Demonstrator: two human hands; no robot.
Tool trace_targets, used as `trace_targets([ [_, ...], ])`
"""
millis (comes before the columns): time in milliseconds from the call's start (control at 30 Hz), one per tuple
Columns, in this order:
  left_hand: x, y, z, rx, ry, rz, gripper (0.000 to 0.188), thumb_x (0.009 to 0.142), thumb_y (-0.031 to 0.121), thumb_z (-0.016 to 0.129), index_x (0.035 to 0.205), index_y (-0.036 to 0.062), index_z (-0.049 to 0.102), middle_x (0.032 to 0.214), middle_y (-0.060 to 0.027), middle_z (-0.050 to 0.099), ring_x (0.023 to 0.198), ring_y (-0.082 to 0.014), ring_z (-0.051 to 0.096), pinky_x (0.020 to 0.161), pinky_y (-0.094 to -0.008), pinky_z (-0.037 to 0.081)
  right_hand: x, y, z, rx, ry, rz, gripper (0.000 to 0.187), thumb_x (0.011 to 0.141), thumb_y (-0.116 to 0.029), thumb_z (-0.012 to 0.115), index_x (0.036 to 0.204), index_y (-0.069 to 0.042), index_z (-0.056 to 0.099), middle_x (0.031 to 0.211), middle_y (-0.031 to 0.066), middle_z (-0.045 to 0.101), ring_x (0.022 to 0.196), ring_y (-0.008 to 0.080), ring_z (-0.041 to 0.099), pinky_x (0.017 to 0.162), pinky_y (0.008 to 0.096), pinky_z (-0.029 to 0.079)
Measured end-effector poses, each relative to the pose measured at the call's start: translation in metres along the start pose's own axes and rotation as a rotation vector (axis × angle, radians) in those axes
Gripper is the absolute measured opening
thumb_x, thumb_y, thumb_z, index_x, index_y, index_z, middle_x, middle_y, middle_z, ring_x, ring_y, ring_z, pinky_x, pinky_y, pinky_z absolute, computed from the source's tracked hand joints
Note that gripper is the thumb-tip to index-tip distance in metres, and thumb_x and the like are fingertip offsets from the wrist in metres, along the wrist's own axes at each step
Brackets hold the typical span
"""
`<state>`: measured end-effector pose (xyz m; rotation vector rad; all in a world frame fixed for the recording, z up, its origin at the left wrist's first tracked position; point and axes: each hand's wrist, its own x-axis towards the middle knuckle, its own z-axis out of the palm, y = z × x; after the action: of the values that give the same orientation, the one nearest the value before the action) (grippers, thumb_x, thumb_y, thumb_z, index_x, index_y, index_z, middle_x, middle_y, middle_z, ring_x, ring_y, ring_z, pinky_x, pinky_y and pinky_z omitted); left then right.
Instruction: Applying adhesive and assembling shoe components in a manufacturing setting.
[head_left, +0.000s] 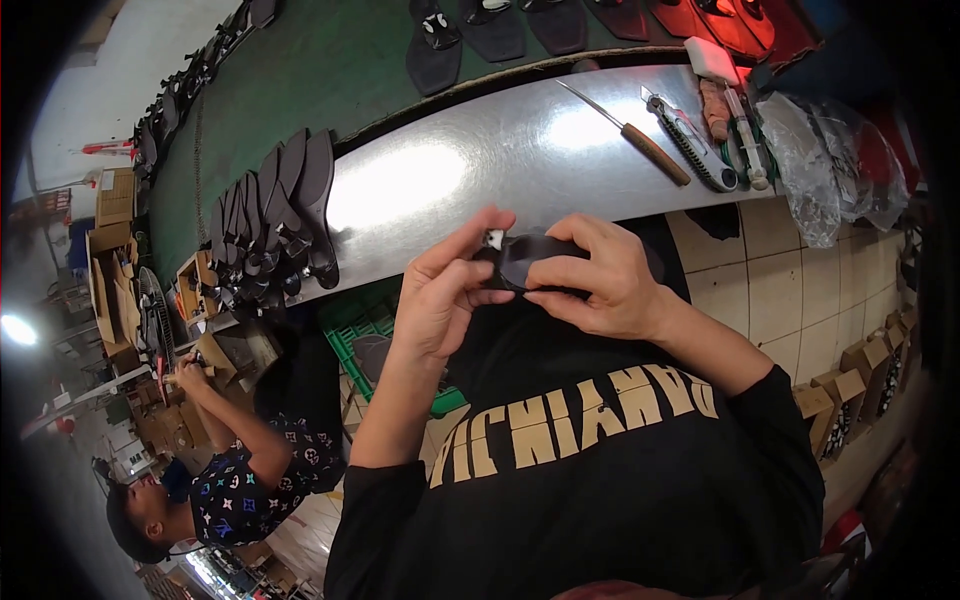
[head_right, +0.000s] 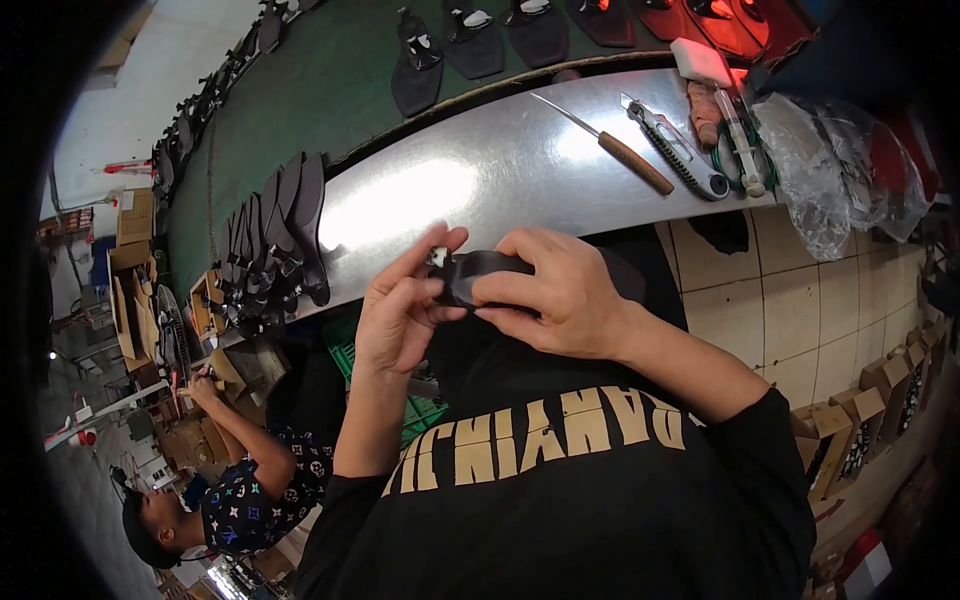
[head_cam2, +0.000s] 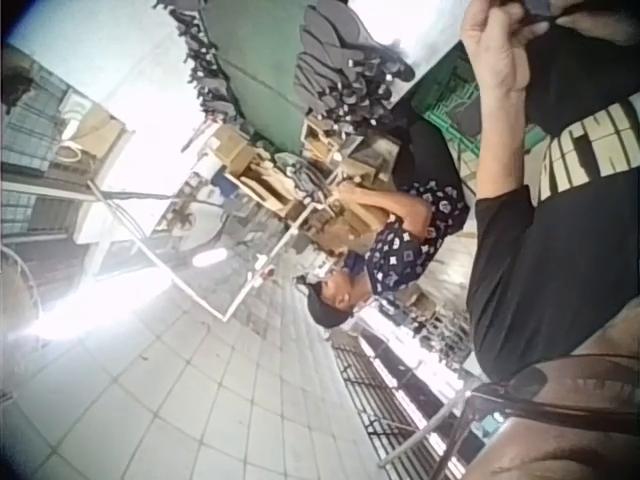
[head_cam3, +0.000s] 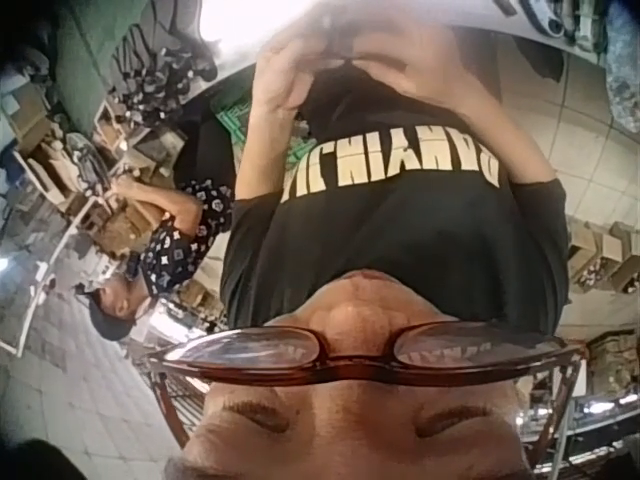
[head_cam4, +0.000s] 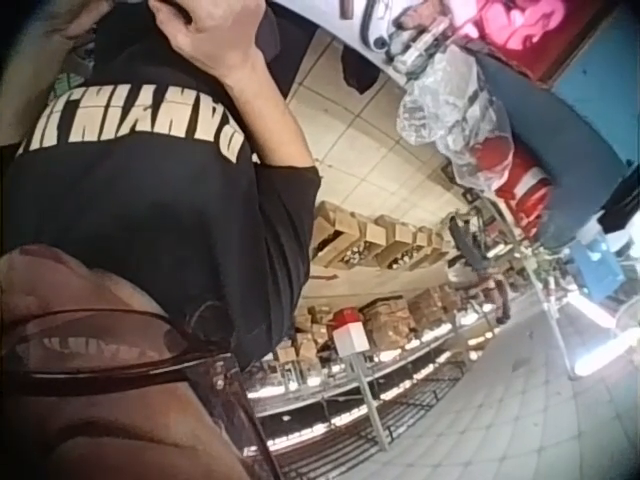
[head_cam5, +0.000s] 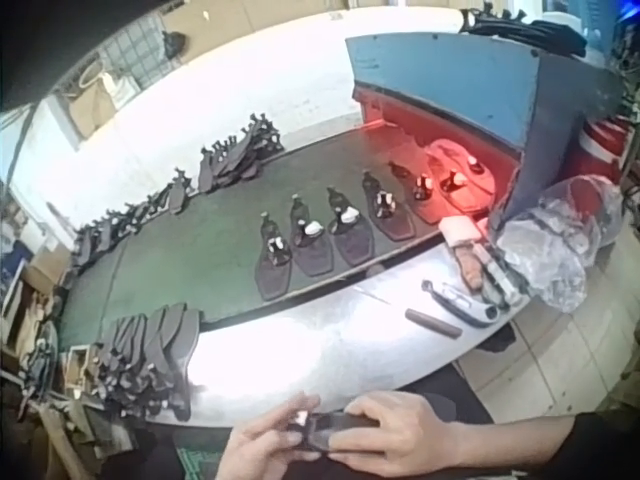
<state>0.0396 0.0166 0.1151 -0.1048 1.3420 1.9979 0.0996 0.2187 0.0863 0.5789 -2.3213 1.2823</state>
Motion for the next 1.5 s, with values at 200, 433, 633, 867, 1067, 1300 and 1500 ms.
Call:
trace_targets([
  [200,-0.004,-0.002,0.005,0.171,0.037,-0.047,0.039,0.093,0.007,0.044,0.130,0.0021,0.054,0.117,-0.0094,0.062,0.099,-0.0117,0.061,0.076,-0.0272,0.056,0.000,-0.006,-0.003,-0.043,0.087,0.104,0.026,0.073,-0.011,0.076,0.096,-0.007,0.063,0.082,0.0088,0.062,0.068,0.0261,0.061,0.059,0.0363,0.047],
  [433,0.004,-0.006,-0.001,0.393,-0.060,-0.025,0.033,0.093,0.007,0.043,0.123,0.0027,0.057,0.099,-0.0039,0.063,0.088,-0.0079,0.059,0.069,-0.0227,0.052,-0.006,-0.003,-0.004,-0.014,0.054,0.183,0.018,0.076,-0.010,0.074,0.082,-0.006,0.057,0.068,0.0082,0.060,0.060,0.0269,0.060,0.054,0.0356,0.046],
  [633,0.004,-0.015,0.006,0.366,-0.022,-0.082,0.027,0.097,0.012,0.047,0.119,0.0023,0.058,0.096,-0.0024,0.063,0.080,-0.0072,0.060,0.066,-0.0226,0.053,-0.007,0.000,-0.002,-0.014,0.049,0.170,0.019,0.073,-0.006,0.078,0.080,-0.005,0.060,0.067,0.0084,0.061,0.056,0.0243,0.058,0.051,0.0324,0.044],
  [867,0.003,-0.023,0.004,0.429,0.019,0.028,0.019,0.095,0.011,0.057,0.110,0.0010,0.062,0.087,-0.0016,0.065,0.076,-0.0065,0.060,0.061,-0.0222,0.052,-0.002,-0.002,-0.009,0.270,-0.074,0.489,0.012,0.080,-0.006,0.073,0.084,-0.001,0.063,0.073,0.0078,0.066,0.064,0.0150,0.063,0.058,0.0259,0.047],
  [1067,-0.001,-0.008,0.009,0.351,-0.003,0.092,0.017,0.093,0.012,0.059,0.104,-0.0001,0.062,0.082,-0.0046,0.065,0.061,-0.0077,0.058,0.049,-0.0216,0.048,0.022,0.015,-0.021,0.710,-0.304,0.686,0.009,0.087,-0.007,0.067,0.088,0.002,0.066,0.075,-0.0001,0.064,0.073,0.0050,0.057,0.066,0.0212,0.045],
  [1300,0.014,-0.006,-0.043,0.031,0.408,0.392,0.025,0.094,0.015,0.055,0.115,0.0026,0.060,0.106,-0.0095,0.064,0.085,-0.0156,0.064,0.059,-0.0283,0.055,0.053,0.085,-0.047,-0.346,0.490,0.088,0.026,0.085,-0.001,0.059,0.111,-0.002,0.062,0.108,0.0118,0.063,0.086,0.0268,0.060,0.078,0.0349,0.048],
  [1500,0.028,-0.059,-0.082,-0.471,0.349,0.001,0.040,0.092,0.022,0.059,0.130,0.0121,0.053,0.125,-0.0071,0.058,0.108,-0.0250,0.062,0.073,-0.0285,0.056,-0.005,0.111,-0.019,-0.651,0.113,0.370,0.032,0.083,-0.003,0.061,0.115,-0.006,0.060,0.103,0.0122,0.062,0.093,0.0300,0.056,0.079,0.0376,0.046],
])
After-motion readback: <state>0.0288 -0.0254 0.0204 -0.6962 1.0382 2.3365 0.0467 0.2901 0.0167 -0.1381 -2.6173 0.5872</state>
